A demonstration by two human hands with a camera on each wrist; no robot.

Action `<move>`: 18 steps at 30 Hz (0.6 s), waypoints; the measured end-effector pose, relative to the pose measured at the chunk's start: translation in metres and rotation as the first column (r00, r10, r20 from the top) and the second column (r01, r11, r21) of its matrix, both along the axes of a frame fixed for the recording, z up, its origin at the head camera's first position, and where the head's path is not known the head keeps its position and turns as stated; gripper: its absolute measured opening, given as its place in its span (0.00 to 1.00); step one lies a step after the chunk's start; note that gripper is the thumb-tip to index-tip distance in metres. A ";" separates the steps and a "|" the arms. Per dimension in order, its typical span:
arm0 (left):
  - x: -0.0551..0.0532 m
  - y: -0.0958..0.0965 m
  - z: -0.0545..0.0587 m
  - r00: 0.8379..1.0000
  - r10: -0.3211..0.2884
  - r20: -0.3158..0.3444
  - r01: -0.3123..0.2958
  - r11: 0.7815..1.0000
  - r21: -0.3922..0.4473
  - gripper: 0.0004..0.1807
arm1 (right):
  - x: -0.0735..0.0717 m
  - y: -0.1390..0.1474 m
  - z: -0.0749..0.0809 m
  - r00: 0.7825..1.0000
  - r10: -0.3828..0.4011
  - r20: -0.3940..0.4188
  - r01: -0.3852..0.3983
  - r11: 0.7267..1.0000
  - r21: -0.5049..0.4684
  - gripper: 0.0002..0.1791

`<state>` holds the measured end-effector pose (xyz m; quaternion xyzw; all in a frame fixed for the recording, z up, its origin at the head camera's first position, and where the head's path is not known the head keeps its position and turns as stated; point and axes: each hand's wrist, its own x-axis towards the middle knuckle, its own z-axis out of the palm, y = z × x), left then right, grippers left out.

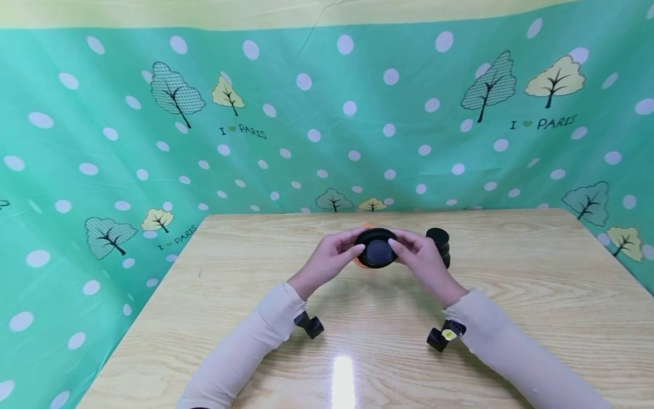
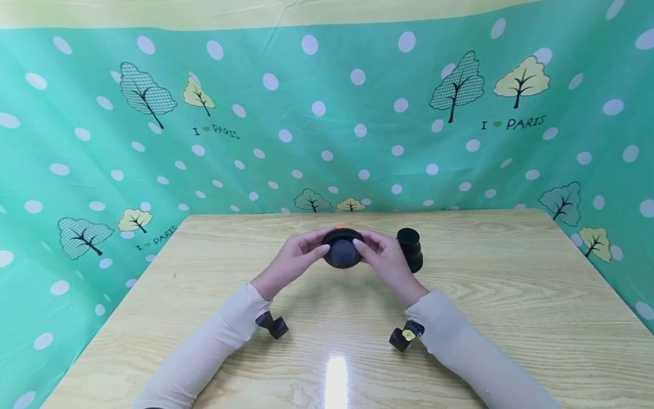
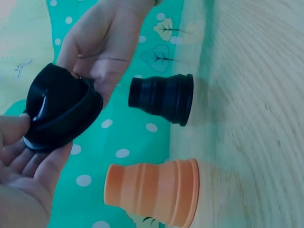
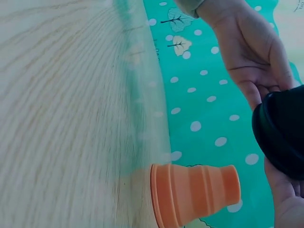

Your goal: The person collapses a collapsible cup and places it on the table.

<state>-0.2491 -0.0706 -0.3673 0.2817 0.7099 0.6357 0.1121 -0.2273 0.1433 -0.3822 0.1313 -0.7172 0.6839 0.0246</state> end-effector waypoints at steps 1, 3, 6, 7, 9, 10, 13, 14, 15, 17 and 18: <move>0.000 0.000 0.000 1.000 0.017 0.002 -0.017 1.000 0.001 0.23 | 0.000 0.001 0.000 1.000 0.019 0.008 -0.019 1.000 -0.010 0.20; -0.001 0.000 -0.001 0.998 0.068 0.010 -0.068 0.998 0.000 0.23 | 0.000 0.003 0.000 0.999 0.049 0.016 -0.049 0.999 -0.013 0.21; -0.001 -0.001 -0.001 0.992 0.125 0.009 -0.125 0.992 -0.008 0.22 | -0.001 0.004 0.000 0.998 0.063 0.017 -0.063 0.998 0.031 0.21; -0.001 -0.001 -0.001 0.991 0.132 0.003 -0.132 0.991 -0.008 0.21 | -0.001 0.005 0.000 0.998 0.061 0.016 -0.061 0.997 0.049 0.21; -0.001 -0.001 0.000 0.991 0.135 -0.017 -0.135 0.991 -0.013 0.21 | -0.001 0.006 0.001 0.998 0.056 0.005 -0.056 0.994 0.089 0.21; -0.001 -0.001 0.001 0.991 0.130 -0.035 -0.131 0.991 -0.022 0.20 | -0.001 0.006 0.002 0.998 0.055 -0.005 -0.055 0.993 0.109 0.20; 0.000 0.000 0.001 0.990 0.105 -0.098 -0.110 0.992 -0.054 0.20 | 0.000 0.005 0.004 0.997 0.074 -0.031 -0.069 0.986 0.150 0.19; 0.000 0.000 0.001 0.988 0.099 -0.116 -0.107 0.992 -0.069 0.20 | 0.000 0.005 0.005 0.996 0.086 -0.038 -0.078 0.983 0.164 0.18; 0.001 0.001 0.001 0.987 0.094 -0.134 -0.106 0.991 -0.082 0.19 | 0.000 0.004 0.005 0.994 0.098 -0.041 -0.090 0.980 0.177 0.18; 0.001 0.001 0.001 0.985 0.087 -0.149 -0.103 0.990 -0.100 0.19 | 0.000 0.003 0.006 0.992 0.119 -0.039 -0.109 0.974 0.200 0.19; 0.001 0.002 0.001 0.985 0.090 -0.150 -0.106 0.989 -0.106 0.19 | 0.000 0.003 0.006 0.991 0.126 -0.035 -0.116 0.971 0.209 0.19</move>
